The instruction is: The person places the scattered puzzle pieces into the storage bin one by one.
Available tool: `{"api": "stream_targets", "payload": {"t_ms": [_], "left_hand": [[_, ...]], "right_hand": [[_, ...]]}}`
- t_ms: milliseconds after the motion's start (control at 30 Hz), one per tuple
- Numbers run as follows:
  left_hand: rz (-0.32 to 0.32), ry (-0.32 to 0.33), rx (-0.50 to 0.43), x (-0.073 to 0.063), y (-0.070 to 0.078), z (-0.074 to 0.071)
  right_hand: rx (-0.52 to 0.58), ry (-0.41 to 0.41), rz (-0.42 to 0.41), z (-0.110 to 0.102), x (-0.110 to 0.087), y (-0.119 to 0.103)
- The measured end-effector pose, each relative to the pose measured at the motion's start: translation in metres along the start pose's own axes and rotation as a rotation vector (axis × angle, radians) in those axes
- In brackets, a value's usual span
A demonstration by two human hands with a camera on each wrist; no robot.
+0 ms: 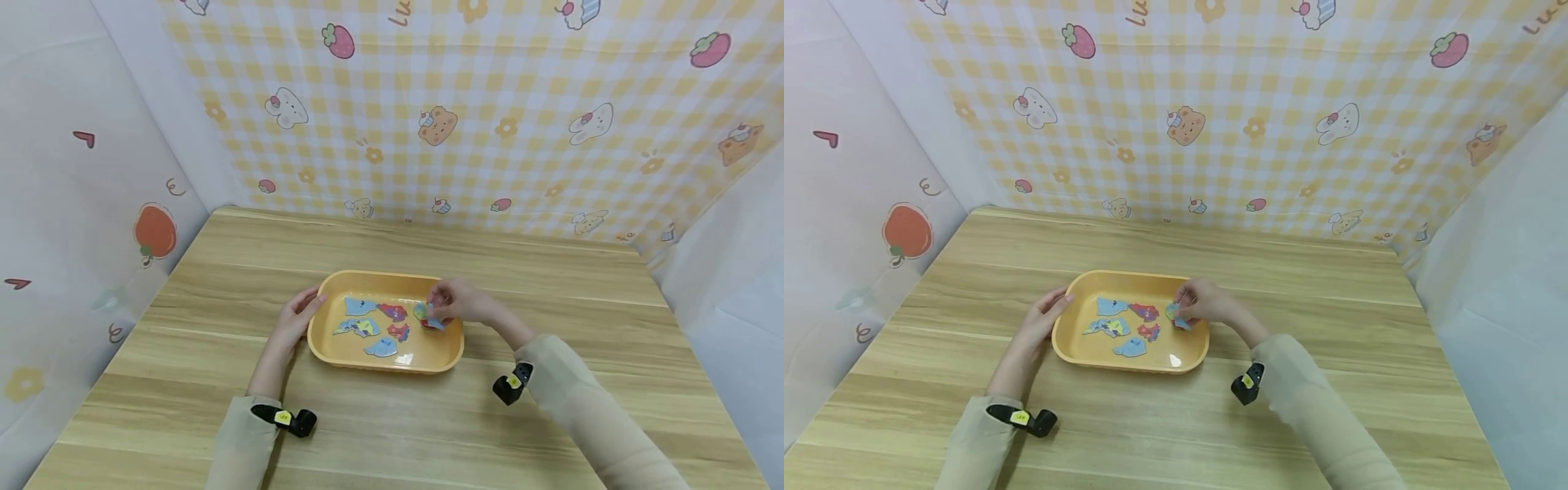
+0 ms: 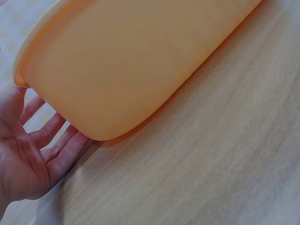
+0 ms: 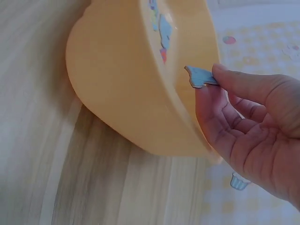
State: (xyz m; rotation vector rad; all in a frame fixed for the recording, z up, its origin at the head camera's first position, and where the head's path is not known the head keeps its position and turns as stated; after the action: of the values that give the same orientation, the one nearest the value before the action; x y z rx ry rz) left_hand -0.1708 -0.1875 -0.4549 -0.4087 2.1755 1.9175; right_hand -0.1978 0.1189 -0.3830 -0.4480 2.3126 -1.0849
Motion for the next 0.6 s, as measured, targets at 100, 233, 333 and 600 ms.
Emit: {"api": "stream_targets", "payload": {"t_ms": [100,233,333,600], "left_hand": [[0.002,-0.002,0.005,0.0,0.0,-0.001],[0.004,-0.003,0.007,0.001,-0.001,-0.001],[0.007,-0.003,0.008,0.001,-0.001,-0.001],[0.003,-0.009,0.0,0.002,-0.002,-0.001]], "right_hand": [[-0.035,-0.034,0.019,0.009,0.004,-0.004],[-0.102,-0.083,0.013,0.021,0.008,-0.008],[-0.182,-0.112,-0.01,0.029,0.01,-0.008],[-0.304,-0.137,-0.016,0.043,0.014,-0.005]]}}
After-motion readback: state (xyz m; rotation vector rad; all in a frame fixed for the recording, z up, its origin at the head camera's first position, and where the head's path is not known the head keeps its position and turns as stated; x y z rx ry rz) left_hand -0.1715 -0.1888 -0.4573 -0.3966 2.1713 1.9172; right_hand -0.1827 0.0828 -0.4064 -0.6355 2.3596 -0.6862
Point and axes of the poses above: each hand's wrist, its own x-axis towards the middle knuckle, its own z-axis out of the palm, y = z × x, the point moved 2 cm from there along x, towards the middle knuckle, and after that the axes turned 3 degrees about y, right-handed, at the moved point
